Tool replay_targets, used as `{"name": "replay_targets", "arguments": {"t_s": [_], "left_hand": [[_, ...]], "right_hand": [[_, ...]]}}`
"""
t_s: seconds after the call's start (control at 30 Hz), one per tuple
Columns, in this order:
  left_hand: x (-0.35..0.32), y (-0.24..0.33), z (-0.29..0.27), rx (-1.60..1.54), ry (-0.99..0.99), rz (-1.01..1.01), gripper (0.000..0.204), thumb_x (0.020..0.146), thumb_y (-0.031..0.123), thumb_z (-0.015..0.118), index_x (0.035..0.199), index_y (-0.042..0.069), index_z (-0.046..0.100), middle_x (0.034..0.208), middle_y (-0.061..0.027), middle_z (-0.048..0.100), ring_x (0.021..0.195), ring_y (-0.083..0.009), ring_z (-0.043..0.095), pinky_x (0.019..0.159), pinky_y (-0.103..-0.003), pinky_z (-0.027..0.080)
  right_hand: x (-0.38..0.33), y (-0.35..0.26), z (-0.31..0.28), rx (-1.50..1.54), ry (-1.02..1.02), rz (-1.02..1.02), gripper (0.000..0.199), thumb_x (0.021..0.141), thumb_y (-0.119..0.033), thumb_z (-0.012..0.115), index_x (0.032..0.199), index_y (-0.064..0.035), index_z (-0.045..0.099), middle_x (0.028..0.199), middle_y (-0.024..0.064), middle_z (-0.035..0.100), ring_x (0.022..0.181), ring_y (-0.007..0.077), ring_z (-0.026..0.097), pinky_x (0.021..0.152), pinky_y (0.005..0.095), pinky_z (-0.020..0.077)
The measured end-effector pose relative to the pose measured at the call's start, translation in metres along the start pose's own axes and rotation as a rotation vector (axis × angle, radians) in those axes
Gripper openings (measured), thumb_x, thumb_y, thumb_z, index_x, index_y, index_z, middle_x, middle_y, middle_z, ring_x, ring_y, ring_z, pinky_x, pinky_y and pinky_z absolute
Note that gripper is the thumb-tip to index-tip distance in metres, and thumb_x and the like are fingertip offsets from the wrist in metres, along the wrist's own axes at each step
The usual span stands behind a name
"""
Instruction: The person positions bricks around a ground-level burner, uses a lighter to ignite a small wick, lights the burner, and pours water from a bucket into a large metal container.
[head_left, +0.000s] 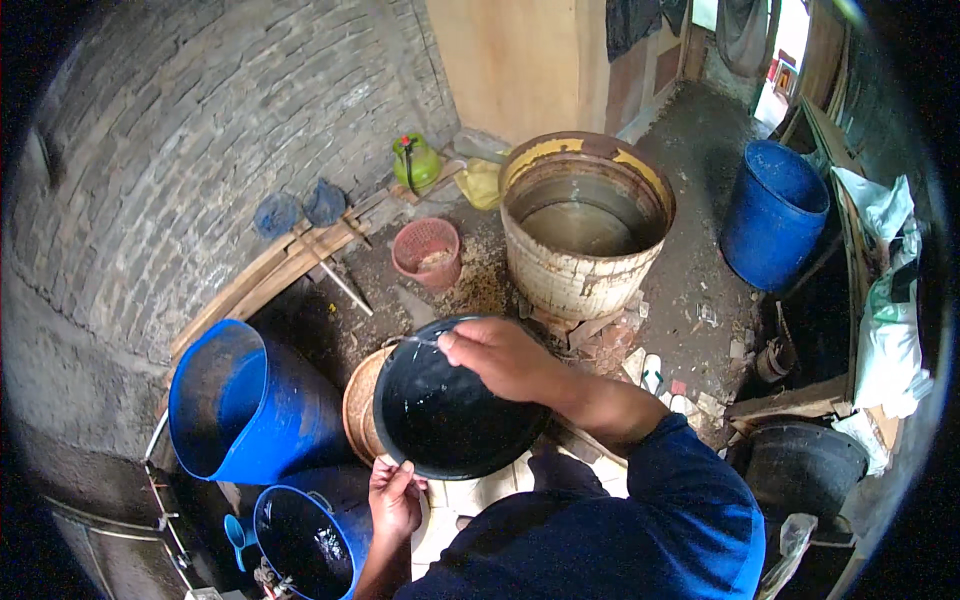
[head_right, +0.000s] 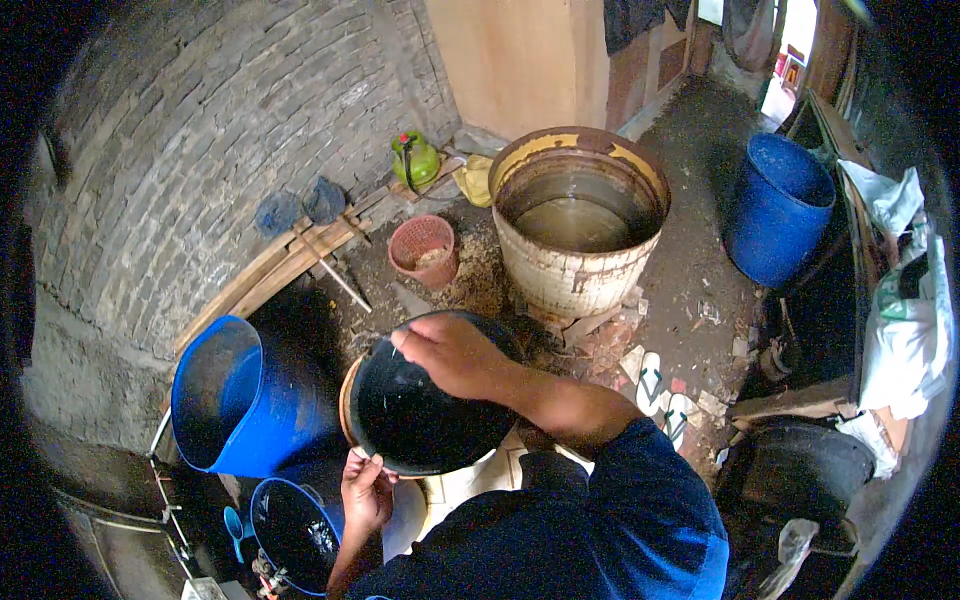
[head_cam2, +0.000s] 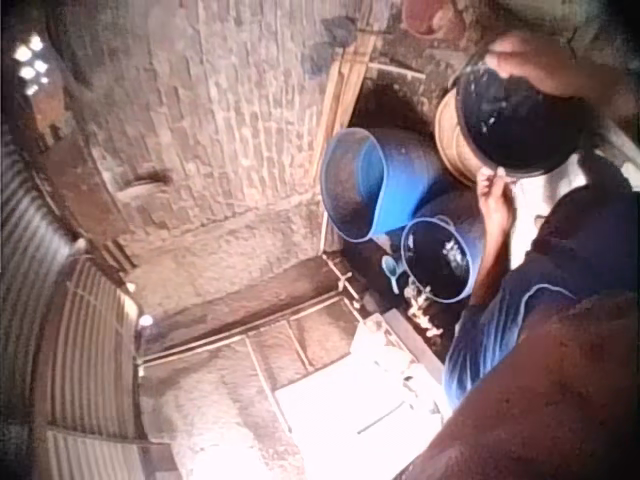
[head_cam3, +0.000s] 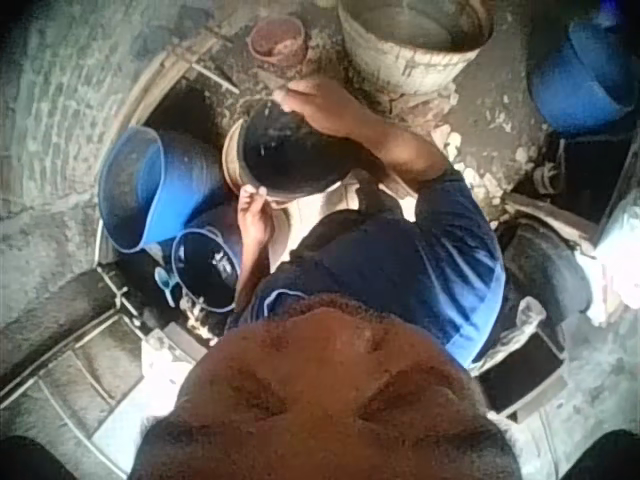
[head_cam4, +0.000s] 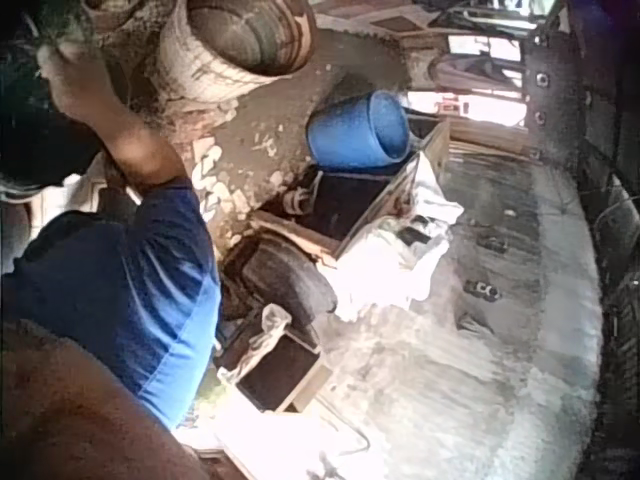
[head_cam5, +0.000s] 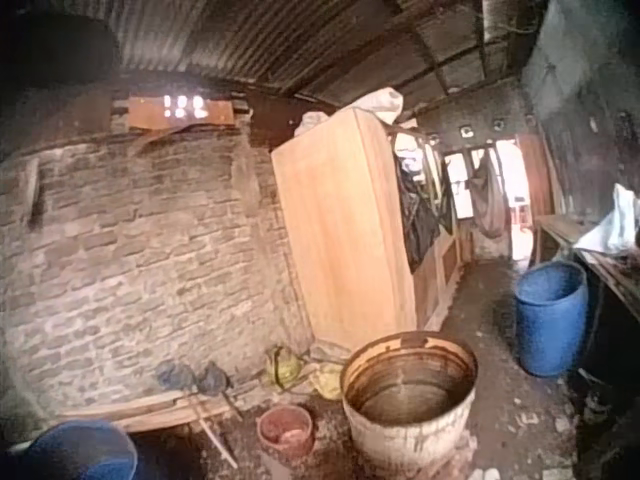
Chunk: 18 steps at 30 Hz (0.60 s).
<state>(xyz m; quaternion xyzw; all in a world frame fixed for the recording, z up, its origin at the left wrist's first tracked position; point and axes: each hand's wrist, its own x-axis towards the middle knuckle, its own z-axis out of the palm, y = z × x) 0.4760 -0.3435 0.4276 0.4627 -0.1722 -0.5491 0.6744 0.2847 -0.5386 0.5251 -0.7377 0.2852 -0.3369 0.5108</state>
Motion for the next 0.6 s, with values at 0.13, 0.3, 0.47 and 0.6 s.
{"name": "replay_targets", "arguments": {"t_s": [0.13,0.3,0.47,0.6], "left_hand": [[0.062,0.001,0.083,-0.021,0.043,-0.1,0.017,0.084,0.002,0.059,0.081,0.013,0.046,0.068,-0.0007,0.057,0.053,-0.0104,0.057,0.049,-0.02,0.047],[0.147,-0.006,0.167,0.127,-0.166,0.023,0.017,0.083,0.005,0.061,0.079,0.013,0.046,0.064,0.0014,0.054,0.055,-0.009,0.056,0.047,-0.019,0.042],[0.217,-0.012,0.236,0.165,-0.308,0.096,0.021,0.082,0.008,0.063,0.073,0.014,0.045,0.062,0.0015,0.053,0.054,-0.0104,0.056,0.048,-0.022,0.041],[0.248,-0.019,0.278,0.224,-0.301,0.1,0.022,0.082,0.008,0.064,0.075,0.012,0.043,0.062,-0.0007,0.053,0.053,-0.0115,0.057,0.047,-0.022,0.04]], "right_hand": [[0.025,0.015,-0.078,-0.114,0.18,-0.025,0.04,0.091,-0.035,0.044,0.072,-0.002,0.057,0.066,0.0168,0.058,0.066,0.0335,0.058,0.062,0.0388,0.0433],[0.049,0.043,-0.159,0.07,0.468,0.111,0.039,0.088,-0.035,0.054,0.062,-0.0065,0.053,0.055,-0.0013,0.045,0.054,0.0095,0.041,0.052,0.0266,0.0329],[0.077,0.068,-0.223,0.119,0.609,0.205,0.037,0.085,-0.033,0.059,0.059,-0.0066,0.052,0.05,-0.0026,0.041,0.046,0.0086,0.033,0.044,0.0282,0.0258],[0.087,0.097,-0.247,0.101,0.69,0.192,0.039,0.083,-0.036,0.061,0.058,-0.0069,0.052,0.049,-0.0015,0.04,0.045,0.0092,0.034,0.044,0.0284,0.0257]]}}
